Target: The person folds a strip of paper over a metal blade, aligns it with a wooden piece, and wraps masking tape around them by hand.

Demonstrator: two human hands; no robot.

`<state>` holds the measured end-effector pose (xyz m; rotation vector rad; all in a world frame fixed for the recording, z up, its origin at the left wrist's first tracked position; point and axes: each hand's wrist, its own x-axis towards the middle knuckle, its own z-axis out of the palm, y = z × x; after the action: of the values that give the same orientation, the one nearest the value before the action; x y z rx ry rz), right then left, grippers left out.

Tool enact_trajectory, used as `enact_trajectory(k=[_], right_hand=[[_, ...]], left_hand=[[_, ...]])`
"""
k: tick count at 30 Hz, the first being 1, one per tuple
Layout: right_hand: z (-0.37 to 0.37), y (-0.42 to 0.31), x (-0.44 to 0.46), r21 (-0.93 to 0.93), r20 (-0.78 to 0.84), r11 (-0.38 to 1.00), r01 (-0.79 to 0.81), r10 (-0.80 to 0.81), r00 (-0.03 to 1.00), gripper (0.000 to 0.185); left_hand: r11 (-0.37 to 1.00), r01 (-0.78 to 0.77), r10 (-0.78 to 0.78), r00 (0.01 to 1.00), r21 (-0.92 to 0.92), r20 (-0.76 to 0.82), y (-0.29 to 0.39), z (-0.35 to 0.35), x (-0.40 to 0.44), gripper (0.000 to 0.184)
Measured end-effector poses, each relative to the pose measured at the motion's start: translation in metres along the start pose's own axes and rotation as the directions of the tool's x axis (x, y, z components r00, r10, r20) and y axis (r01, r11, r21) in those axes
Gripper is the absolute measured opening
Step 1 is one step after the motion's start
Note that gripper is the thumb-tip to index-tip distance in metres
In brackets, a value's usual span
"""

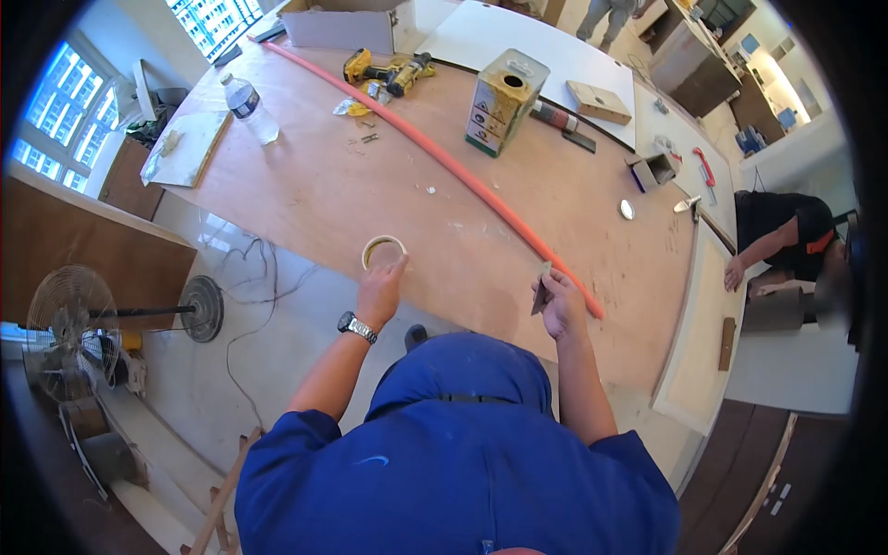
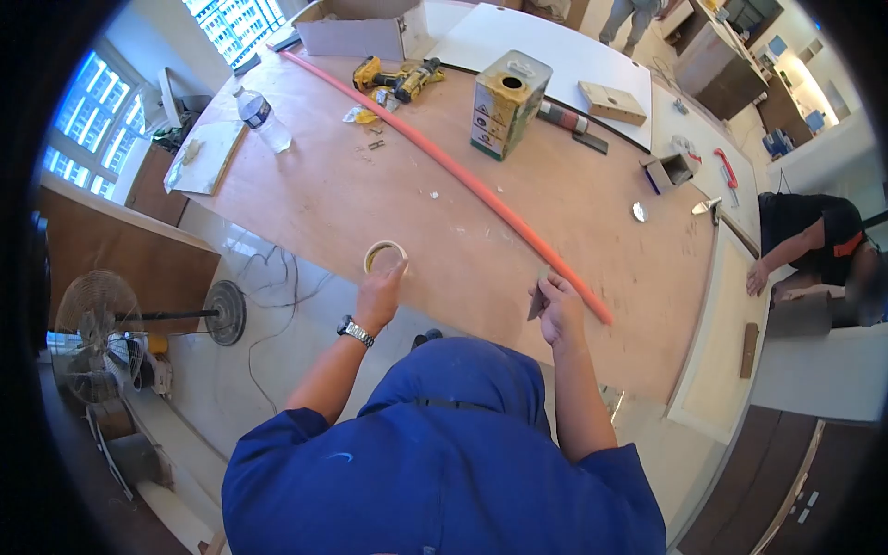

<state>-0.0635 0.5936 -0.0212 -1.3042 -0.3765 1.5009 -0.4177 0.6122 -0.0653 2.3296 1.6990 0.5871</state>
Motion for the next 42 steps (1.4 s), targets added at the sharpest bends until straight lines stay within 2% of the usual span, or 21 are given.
enact_trajectory(k=[7, 10, 13, 16, 19, 21, 22, 25, 28, 31, 34, 42], right_hand=[[0.000, -0.005, 0.003, -0.013, -0.001, 1.000, -0.023, 0.023, 1.000, 0.014], [0.005, -0.006, 0.005, -0.024, 0.016, 0.999, -0.031, 0.031, 0.999, 0.013], [0.015, -0.007, 0.006, -0.029, 0.044, 0.999, -0.029, 0.030, 0.999, 0.013], [0.022, -0.008, 0.006, -0.017, 0.062, 0.999, -0.028, 0.029, 0.998, 0.012], [0.027, -0.004, 0.010, -0.035, 0.100, 0.999, -0.029, 0.033, 0.994, 0.011], [0.032, -0.001, 0.010, -0.060, 0.122, 0.998, -0.020, 0.027, 0.992, 0.011], [0.036, 0.003, 0.011, -0.130, 0.123, 0.991, 0.038, -0.022, 0.992, 0.011], [0.062, 0.017, 0.009, -0.304, 0.187, 0.936, 0.175, -0.122, 0.975, 0.010], [0.103, 0.018, -0.003, -0.382, 0.329, 0.897, 0.223, -0.094, 0.940, 0.011], [0.135, 0.011, -0.019, -0.425, 0.430, 0.873, 0.238, -0.036, 0.902, 0.011], [0.138, 0.018, -0.023, -0.465, 0.444, 0.838, 0.285, -0.058, 0.894, 0.012], [0.136, 0.022, -0.027, -0.472, 0.439, 0.844, 0.254, -0.024, 0.898, 0.012]], left_hand=[[1.000, -0.011, 0.012, 0.998, 0.015, -0.058, -0.010, 0.006, -0.005, 0.042], [0.999, 0.042, -0.043, 0.998, 0.024, 0.035, -0.008, 0.001, -0.005, 0.042], [1.000, 0.027, -0.027, 1.000, 0.002, -0.003, -0.011, 0.006, -0.008, 0.048], [1.000, 0.006, -0.003, 0.992, 0.023, -0.129, 0.004, -0.012, -0.010, 0.047], [0.997, 0.076, -0.069, 0.980, 0.030, -0.188, 0.018, -0.025, -0.017, 0.045], [0.984, 0.132, -0.140, 0.988, -0.120, -0.062, 0.029, -0.038, -0.023, 0.042], [0.967, 0.165, -0.167, 0.986, -0.194, 0.004, 0.034, -0.041, -0.025, 0.040], [0.746, 0.345, -0.258, 0.938, -0.569, 0.230, 0.052, -0.034, -0.023, 0.038], [0.519, 0.280, -0.194, 0.959, -0.808, 0.208, 0.071, -0.026, -0.008, 0.044], [0.378, 0.262, -0.175, 0.962, -0.888, 0.210, 0.083, -0.041, 0.012, 0.037], [0.136, 0.344, -0.126, 0.936, -0.929, 0.328, 0.079, -0.044, 0.016, 0.035], [0.051, 0.311, -0.129, 0.944, -0.949, 0.303, 0.082, -0.043, 0.013, 0.029]])
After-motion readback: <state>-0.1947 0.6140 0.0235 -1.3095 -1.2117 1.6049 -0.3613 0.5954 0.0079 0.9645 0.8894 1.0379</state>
